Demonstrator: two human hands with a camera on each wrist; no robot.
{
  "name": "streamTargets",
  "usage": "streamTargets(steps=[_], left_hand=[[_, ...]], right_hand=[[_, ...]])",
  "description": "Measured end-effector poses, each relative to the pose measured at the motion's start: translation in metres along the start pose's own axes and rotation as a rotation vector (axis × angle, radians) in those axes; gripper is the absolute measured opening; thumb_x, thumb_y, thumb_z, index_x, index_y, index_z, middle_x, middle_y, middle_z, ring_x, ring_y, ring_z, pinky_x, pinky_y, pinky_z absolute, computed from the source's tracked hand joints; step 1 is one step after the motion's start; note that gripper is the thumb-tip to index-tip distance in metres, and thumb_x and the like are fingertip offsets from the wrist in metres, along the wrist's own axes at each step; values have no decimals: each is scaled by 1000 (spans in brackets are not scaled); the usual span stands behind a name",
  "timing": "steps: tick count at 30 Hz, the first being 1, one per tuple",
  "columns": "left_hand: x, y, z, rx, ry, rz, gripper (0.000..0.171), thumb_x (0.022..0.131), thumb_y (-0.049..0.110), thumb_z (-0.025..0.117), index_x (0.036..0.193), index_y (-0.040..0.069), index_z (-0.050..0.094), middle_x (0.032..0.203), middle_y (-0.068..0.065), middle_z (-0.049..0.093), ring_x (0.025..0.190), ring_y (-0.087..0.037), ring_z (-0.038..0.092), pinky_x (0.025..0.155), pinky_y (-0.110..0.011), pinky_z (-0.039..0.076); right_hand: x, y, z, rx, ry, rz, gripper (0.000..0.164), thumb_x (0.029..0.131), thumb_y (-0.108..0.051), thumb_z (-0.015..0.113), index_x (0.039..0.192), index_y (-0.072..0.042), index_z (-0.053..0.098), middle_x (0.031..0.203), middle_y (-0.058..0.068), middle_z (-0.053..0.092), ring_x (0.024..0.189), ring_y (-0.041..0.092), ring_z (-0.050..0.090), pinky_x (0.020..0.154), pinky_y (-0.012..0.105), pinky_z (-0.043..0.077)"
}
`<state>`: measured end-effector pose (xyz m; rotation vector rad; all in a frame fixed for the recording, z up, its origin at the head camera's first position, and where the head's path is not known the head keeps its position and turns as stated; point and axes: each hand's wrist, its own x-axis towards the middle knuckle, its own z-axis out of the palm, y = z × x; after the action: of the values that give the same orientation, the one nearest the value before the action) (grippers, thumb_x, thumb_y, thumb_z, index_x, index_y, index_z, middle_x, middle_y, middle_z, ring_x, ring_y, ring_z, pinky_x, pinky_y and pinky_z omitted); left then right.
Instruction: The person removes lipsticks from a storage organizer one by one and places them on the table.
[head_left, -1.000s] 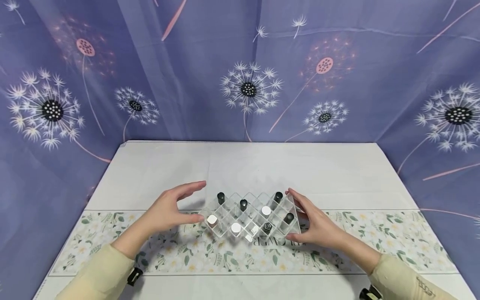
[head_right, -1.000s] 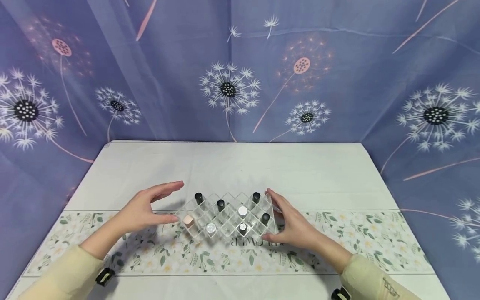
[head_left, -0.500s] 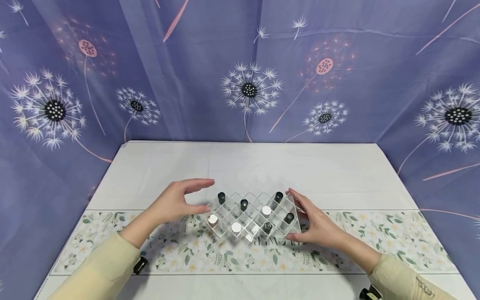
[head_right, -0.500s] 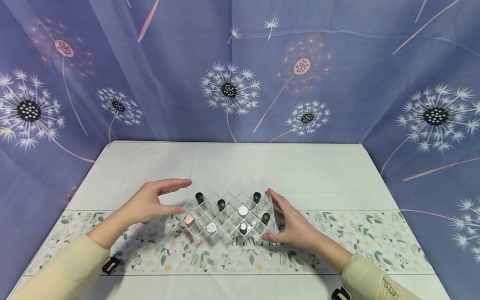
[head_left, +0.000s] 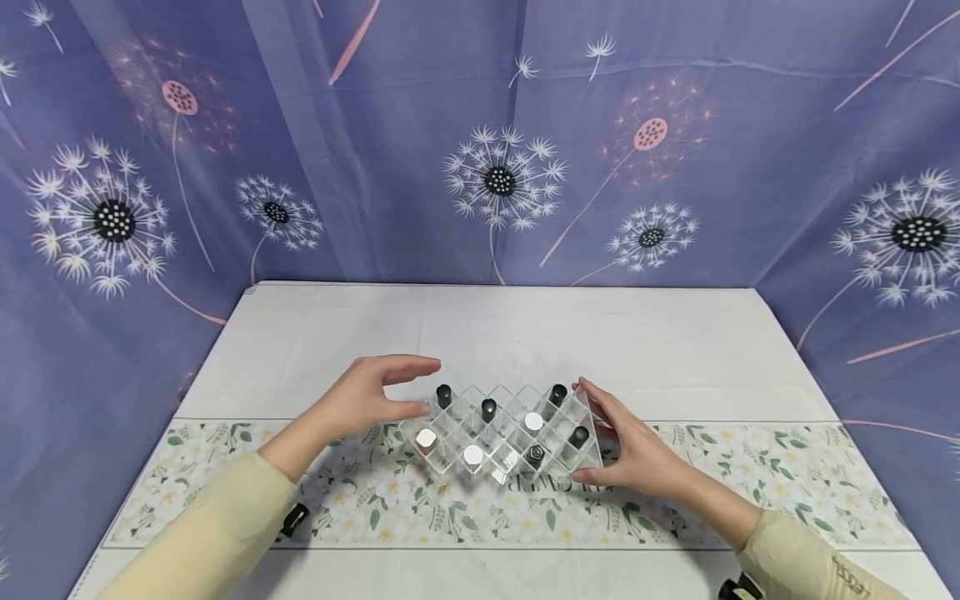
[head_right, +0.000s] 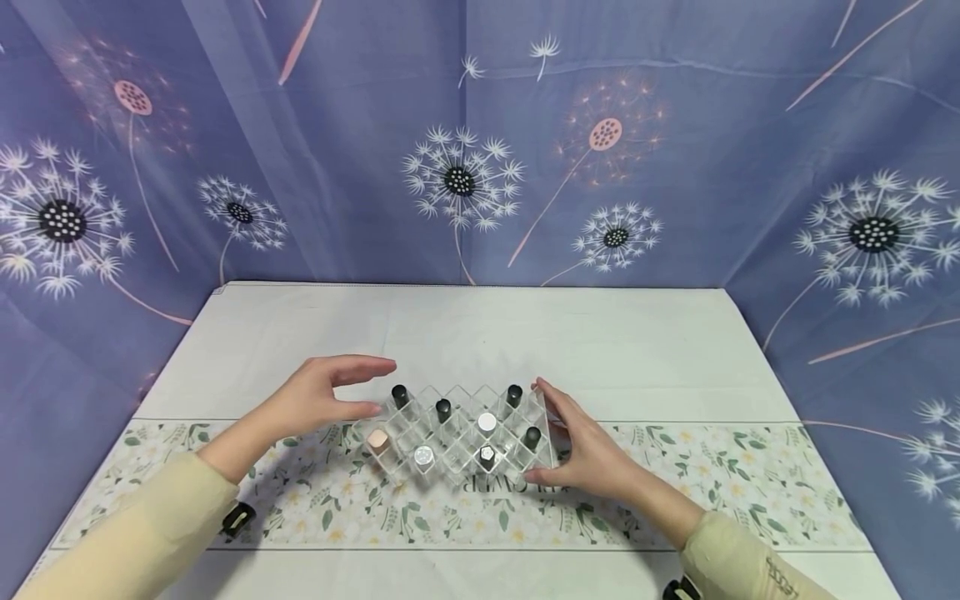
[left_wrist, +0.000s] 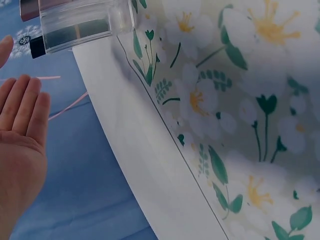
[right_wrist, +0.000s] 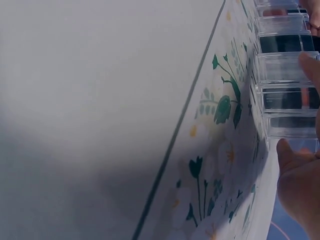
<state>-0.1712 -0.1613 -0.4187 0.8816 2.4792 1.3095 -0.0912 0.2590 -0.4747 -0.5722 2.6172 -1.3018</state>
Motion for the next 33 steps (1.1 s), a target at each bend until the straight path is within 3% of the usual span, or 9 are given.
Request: streamTargets(steps=[17, 33], left_hand=[[11, -2, 4, 37, -43, 0, 50, 92, 18, 87, 138, 9, 72, 137, -4, 73, 126, -27, 70, 111, -44, 55], [17, -2, 10, 110, -18, 9, 39, 92, 18, 87, 129, 12, 77, 128, 1, 77, 117, -22, 74, 104, -44, 59]], right_hand=[[0, 2, -1, 31, -6, -1, 134, 73, -38, 100, 172, -9, 14, 172, 23, 27, 146, 46, 48, 115, 34, 45], [0, 3, 0, 56, -8, -8, 134, 73, -36, 101, 172, -8, 14, 173, 22, 26, 148, 46, 45, 115, 27, 43]])
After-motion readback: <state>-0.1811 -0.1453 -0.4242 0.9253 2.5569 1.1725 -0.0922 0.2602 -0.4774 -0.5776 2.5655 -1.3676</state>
